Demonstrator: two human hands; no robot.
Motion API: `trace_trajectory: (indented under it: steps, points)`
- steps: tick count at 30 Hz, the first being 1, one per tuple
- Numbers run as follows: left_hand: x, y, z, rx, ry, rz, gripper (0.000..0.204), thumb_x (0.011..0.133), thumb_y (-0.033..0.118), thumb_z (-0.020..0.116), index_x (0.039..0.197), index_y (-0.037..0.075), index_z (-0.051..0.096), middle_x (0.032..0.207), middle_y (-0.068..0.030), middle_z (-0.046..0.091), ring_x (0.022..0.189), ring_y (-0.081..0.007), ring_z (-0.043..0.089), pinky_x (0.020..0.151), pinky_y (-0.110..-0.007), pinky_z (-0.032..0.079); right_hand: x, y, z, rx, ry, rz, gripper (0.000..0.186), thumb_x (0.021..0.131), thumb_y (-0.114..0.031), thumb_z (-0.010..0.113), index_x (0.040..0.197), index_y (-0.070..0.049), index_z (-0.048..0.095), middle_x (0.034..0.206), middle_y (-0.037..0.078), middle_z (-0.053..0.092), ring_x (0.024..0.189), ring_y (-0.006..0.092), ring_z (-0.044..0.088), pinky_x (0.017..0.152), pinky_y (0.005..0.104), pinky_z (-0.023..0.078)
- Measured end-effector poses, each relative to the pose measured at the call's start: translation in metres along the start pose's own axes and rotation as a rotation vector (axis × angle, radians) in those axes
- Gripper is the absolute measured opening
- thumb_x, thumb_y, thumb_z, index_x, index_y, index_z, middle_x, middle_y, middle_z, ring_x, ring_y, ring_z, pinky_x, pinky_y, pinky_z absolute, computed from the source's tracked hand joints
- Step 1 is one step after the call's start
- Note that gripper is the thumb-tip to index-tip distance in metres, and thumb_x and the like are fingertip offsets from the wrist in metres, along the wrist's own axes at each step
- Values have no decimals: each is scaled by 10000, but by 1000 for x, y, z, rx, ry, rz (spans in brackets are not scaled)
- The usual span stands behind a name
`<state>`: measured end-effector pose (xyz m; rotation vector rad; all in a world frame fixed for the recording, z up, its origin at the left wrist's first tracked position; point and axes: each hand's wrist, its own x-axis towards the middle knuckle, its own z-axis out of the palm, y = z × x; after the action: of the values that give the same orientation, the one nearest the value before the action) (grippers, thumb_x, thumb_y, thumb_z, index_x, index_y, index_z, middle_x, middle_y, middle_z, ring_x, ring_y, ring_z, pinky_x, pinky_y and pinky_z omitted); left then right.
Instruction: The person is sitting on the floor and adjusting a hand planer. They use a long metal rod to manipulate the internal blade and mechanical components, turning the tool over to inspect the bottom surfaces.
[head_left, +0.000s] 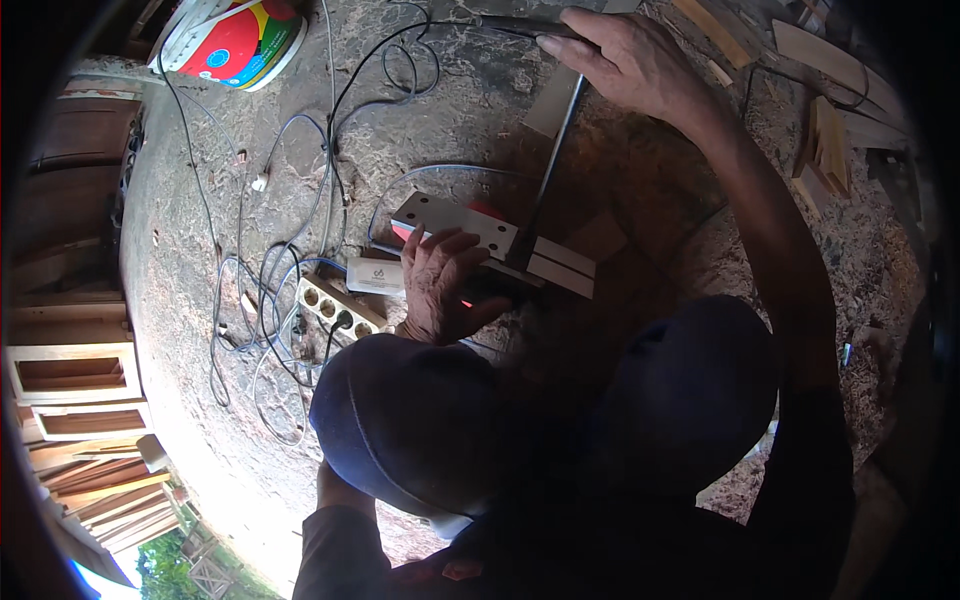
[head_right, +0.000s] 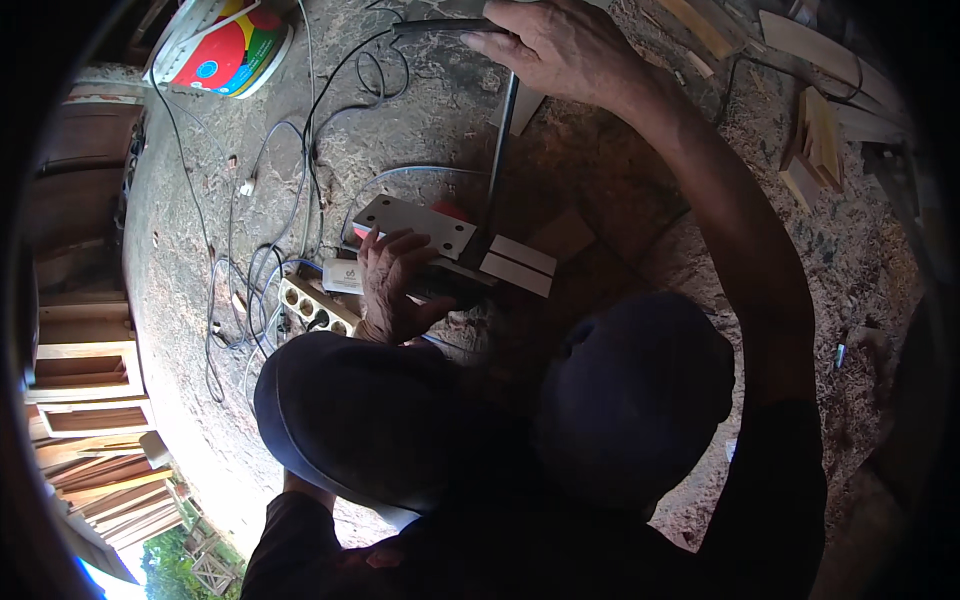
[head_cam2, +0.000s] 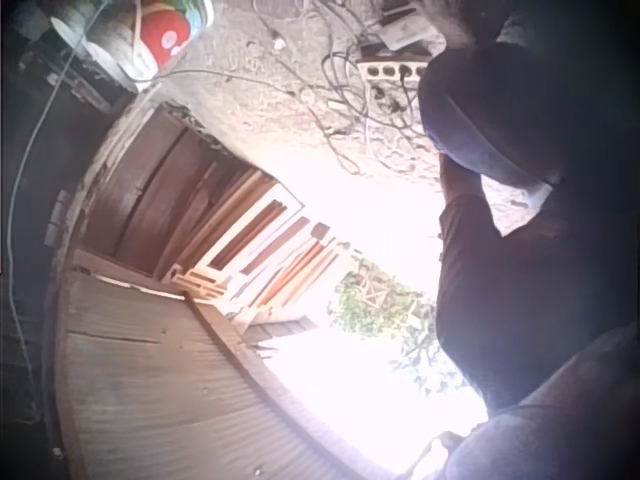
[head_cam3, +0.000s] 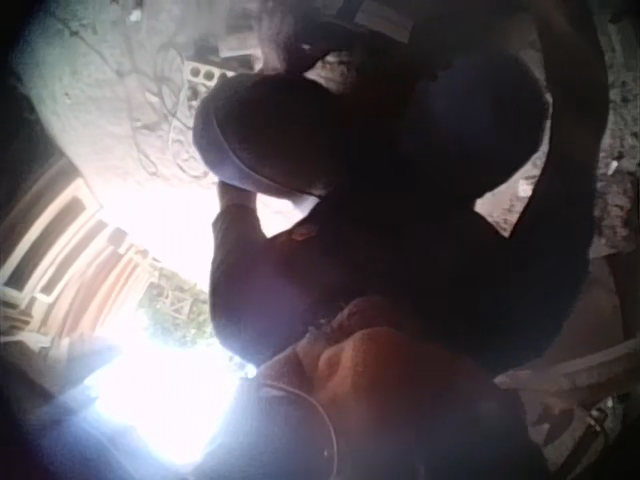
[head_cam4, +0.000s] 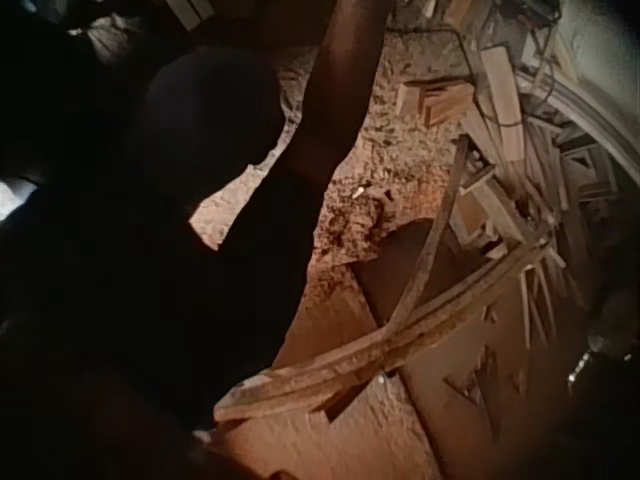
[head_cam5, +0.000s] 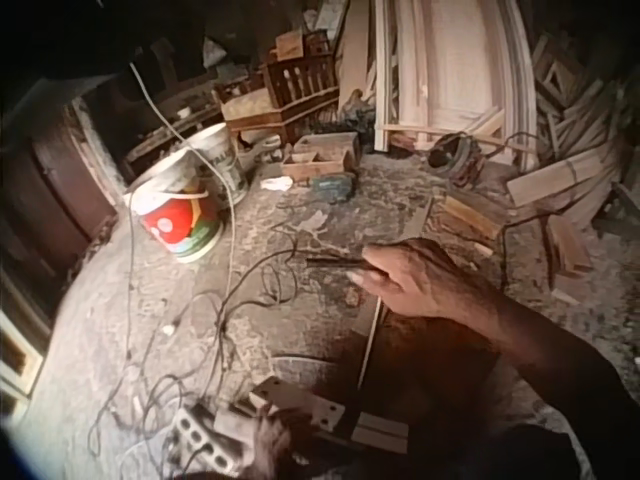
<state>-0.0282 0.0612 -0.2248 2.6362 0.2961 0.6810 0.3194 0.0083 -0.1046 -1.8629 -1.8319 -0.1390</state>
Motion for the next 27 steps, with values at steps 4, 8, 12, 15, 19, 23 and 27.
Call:
trace_trajectory:
  steps: [4, 8, 12, 15, 19, 23, 27]
  points:
    - [-15, 12, 19, 5, -18, 159, 664, 646, 420, 879, 1155, 104, 593, 1209, -84, 614, 1171, -294, 588, 1005, -520, 413, -8, -1, 4, 79, -40, 119, 336, 1021, -301, 610, 893, 4, 554, 610, 112, 391, 539, 191, 412, 533, 375, 376]
    - [-11, 12, 34, 84, 103, 153, 617, 636, 381, 880, 1113, 120, 587, 1154, -56, 629, 1144, -263, 601, 989, -468, 437, -8, 4, 0, 101, -25, -7, 375, 1014, -348, 610, 838, -23, 548, 614, 90, 418, 550, 192, 451, 563, 385, 406]
    - [-9, 19, 39, 61, 209, 100, 530, 637, 347, 863, 1045, 138, 597, 1105, -29, 643, 1116, -241, 612, 967, -452, 453, -10, 1, -16, 176, -113, -54, 293, 1022, -273, 608, 971, 12, 561, 672, 124, 415, 592, 210, 431, 578, 381, 394]
    - [-10, 20, 41, 32, 240, 78, 486, 643, 328, 857, 1018, 154, 603, 1108, -18, 645, 1116, -237, 615, 954, -444, 458, -11, -3, -16, 207, -113, -40, 342, 1027, -338, 592, 951, -7, 554, 655, 100, 418, 584, 201, 458, 592, 396, 409]
    - [-10, 22, 39, 70, 213, 63, 465, 658, 325, 851, 1011, 160, 597, 1107, -15, 646, 1115, -237, 617, 950, -441, 458, -9, 7, -10, 182, -94, -17, 397, 1038, -384, 567, 916, -7, 544, 644, 93, 404, 581, 195, 441, 599, 407, 404]
    - [-10, 27, 44, 81, 239, 34, 460, 673, 337, 848, 1006, 148, 593, 1104, -27, 645, 1116, -243, 618, 952, -449, 458, -5, 7, -19, 209, -219, 109, 339, 1060, -309, 547, 955, 13, 554, 690, 54, 402, 646, 137, 394, 609, 342, 386]
    - [-11, 28, 45, 76, 224, 16, 459, 690, 356, 841, 1013, 141, 596, 1109, -41, 644, 1119, -254, 615, 955, -460, 459, -3, -16, -43, 167, -197, 96, 436, 1056, -376, 537, 851, 9, 544, 637, 63, 386, 595, 154, 407, 582, 376, 375]
